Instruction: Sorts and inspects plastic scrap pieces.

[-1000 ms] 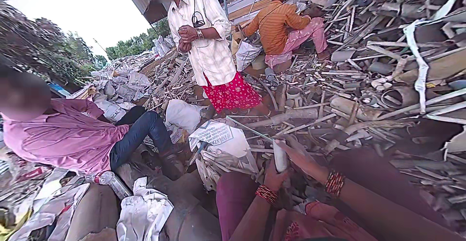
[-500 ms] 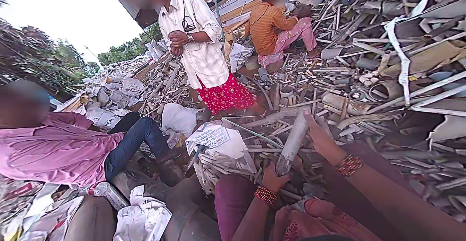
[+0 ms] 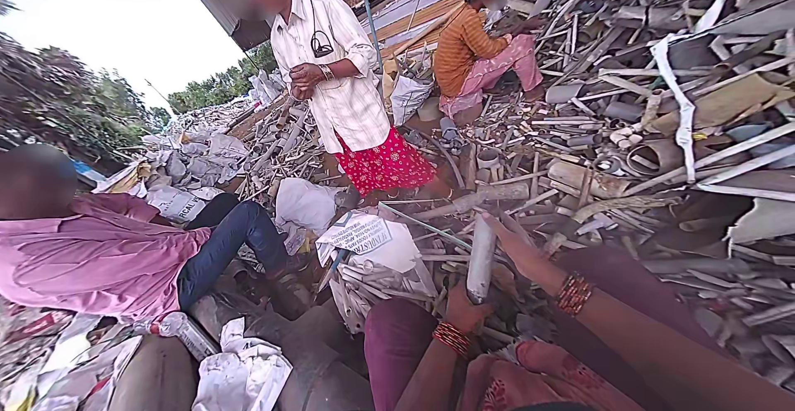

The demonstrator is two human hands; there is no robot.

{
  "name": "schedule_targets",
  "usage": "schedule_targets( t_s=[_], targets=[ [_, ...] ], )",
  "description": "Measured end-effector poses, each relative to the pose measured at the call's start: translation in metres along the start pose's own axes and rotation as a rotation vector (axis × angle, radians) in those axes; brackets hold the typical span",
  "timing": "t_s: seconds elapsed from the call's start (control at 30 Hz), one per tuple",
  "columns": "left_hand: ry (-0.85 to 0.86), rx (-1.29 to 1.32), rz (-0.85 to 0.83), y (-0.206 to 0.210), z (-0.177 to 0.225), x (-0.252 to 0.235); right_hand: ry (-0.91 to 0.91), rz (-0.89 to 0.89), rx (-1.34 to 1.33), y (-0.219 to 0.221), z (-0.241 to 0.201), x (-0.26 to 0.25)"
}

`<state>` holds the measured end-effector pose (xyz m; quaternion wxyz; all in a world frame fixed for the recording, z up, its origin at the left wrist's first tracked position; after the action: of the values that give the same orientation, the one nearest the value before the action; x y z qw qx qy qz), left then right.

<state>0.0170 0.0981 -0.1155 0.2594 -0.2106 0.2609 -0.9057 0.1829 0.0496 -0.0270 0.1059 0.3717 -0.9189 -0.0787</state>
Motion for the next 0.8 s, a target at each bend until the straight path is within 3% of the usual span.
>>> schedule_targets(
  t_s=[0.47,0.8],
  targets=[
    [0.005,0.132,0.060,0.000,-0.002,0.002,0.025,-0.271,0.146,0.029,0.013,0.018],
    [0.038,0.099,0.098,-0.007,-0.006,-0.008,-0.100,-0.085,0.050,0.015,0.003,0.011]
  ],
)
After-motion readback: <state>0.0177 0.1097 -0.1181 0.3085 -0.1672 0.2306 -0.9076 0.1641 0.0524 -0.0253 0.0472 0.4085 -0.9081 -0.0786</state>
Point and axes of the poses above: each hand's wrist, its own x-axis away from the middle knuckle, its own y-axis out of the palm, z = x × y, the point moved 5 cm from there along -x, towards the middle knuckle, and after that the axes turned 10 degrees about -x, right-handed, at the moved point
